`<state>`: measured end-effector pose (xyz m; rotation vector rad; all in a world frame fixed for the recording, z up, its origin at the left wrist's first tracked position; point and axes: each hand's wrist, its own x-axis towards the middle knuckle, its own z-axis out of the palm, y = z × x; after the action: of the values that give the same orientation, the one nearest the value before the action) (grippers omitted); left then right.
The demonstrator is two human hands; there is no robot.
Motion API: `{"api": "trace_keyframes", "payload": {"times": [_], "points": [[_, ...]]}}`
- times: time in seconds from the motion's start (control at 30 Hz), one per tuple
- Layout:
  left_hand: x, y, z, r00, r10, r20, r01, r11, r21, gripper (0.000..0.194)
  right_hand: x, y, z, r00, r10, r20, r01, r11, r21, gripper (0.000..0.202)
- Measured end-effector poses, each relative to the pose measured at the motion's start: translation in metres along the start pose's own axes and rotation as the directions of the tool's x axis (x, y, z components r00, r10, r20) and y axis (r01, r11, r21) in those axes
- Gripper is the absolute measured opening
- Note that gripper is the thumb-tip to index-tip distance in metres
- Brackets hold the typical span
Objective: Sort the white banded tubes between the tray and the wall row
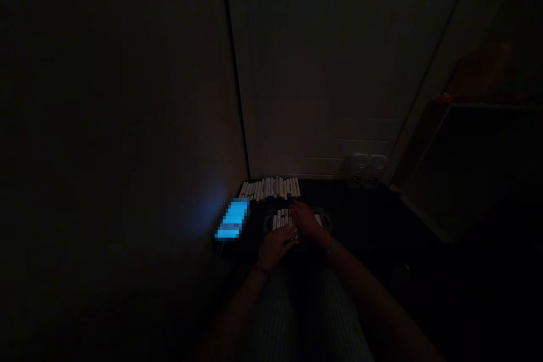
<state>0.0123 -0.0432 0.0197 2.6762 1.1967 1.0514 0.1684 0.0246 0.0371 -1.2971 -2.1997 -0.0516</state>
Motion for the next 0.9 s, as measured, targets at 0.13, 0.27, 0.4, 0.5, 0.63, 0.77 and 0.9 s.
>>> {"api": "trace_keyframes", "payload": {"times": [0.13,0.27,0.4,0.5,0.63,0.77,0.9], "points": [[0.0,-0.001,0.0,1.0,-0.006,0.002,0.006,1.0,-0.018,0.027,-0.004,0.0,0.004,0.977,-0.187,0.105,0.19,0.982,-0.017,0.038],[0.0,0.0,-0.001,1.0,0.0,0.003,0.0,0.999,-0.043,0.026,-0.006,0.006,0.006,0.943,-0.262,0.204,0.266,0.964,0.008,0.041],[-0.001,-0.001,-0.001,1.0,0.0,0.005,0.0,0.999,-0.043,0.027,-0.008,0.008,0.004,0.947,-0.212,0.241,0.215,0.976,0.013,0.043],[-0.001,-0.003,-0.001,1.0,0.008,-0.002,-0.008,0.999,-0.041,0.026,-0.009,0.006,0.003,0.956,-0.159,0.247,0.164,0.987,0.001,0.043],[0.0,-0.006,-0.003,1.0,0.017,0.016,-0.016,0.999,-0.038,0.026,-0.009,0.001,0.002,0.971,-0.15,0.187,0.156,0.988,-0.019,0.042],[-0.001,-0.005,-0.01,1.0,0.01,0.029,-0.009,1.0,-0.02,0.029,-0.013,0.004,-0.015,0.998,-0.048,0.028,0.05,0.996,-0.072,0.045],[0.0,0.008,-0.024,1.0,0.016,-0.001,-0.016,0.999,0.044,0.041,-0.033,0.032,-0.045,0.946,0.266,-0.186,-0.285,0.954,-0.087,0.045]]}}
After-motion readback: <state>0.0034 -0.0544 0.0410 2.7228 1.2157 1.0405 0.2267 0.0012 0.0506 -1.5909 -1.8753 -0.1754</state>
